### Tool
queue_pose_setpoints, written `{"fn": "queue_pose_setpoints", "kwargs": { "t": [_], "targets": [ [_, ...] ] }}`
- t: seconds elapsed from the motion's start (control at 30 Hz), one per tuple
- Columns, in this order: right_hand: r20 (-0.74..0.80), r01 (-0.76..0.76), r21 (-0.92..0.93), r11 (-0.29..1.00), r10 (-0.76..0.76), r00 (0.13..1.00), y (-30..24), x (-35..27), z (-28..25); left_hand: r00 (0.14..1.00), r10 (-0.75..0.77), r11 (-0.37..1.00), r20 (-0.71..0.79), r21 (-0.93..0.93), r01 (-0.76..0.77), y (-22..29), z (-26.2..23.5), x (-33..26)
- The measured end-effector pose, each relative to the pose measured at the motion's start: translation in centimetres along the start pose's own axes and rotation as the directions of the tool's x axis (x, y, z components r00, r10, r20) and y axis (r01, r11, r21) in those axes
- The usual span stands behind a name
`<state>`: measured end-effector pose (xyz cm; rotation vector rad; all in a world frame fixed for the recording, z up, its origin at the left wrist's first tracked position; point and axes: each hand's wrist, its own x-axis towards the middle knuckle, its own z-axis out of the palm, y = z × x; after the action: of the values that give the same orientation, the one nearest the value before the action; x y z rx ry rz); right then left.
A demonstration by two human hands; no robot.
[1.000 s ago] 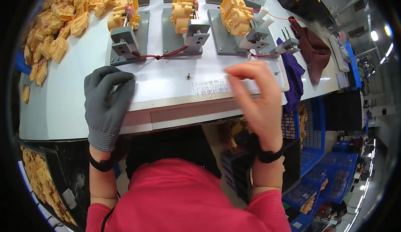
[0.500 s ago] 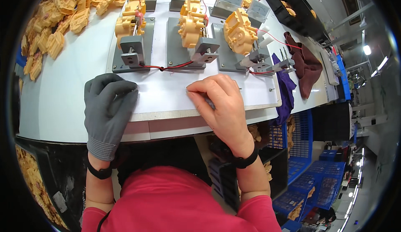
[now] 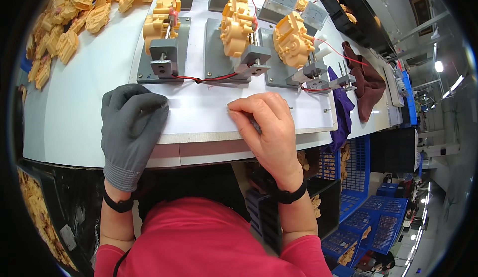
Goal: The person picks up yellow plastic components from a blue bin and places them into a white testing jig on a workbench. They connect red and black wires to the components and press a button on the jig to test them. The person repeats this process for multiple components, moving them between the bin and the jig.
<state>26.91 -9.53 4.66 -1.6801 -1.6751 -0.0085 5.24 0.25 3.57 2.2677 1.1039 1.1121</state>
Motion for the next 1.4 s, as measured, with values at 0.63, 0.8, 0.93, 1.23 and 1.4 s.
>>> {"fn": "queue_pose_setpoints", "kwargs": {
  "t": [0.63,0.8,0.93,1.23,1.4],
  "targets": [
    [0.031,-0.054,0.014,0.998,0.054,0.998,-0.1,0.1,-0.3,1.000,0.008,1.000,-0.007,0.006,-0.008,-0.1,0.2,-0.1],
    [0.040,-0.070,0.022,0.997,0.069,0.997,-0.2,0.1,-0.2,1.000,-0.006,1.000,-0.002,0.000,0.006,0.0,0.1,-0.2],
    [0.012,-0.120,0.097,0.988,0.120,0.993,-0.6,0.0,-0.3,1.000,-0.012,1.000,0.003,-0.006,0.012,-0.1,-0.1,-0.2],
    [-0.108,-0.228,0.323,0.919,0.275,0.955,0.0,-1.2,-0.7,0.999,-0.046,0.997,0.029,-0.059,0.048,-0.3,0.2,-0.4],
    [-0.112,-0.073,0.321,0.944,0.114,0.987,0.7,-0.1,-0.5,0.965,-0.215,0.957,0.149,-0.162,0.239,-0.3,-0.1,-0.9]
  ]
}}
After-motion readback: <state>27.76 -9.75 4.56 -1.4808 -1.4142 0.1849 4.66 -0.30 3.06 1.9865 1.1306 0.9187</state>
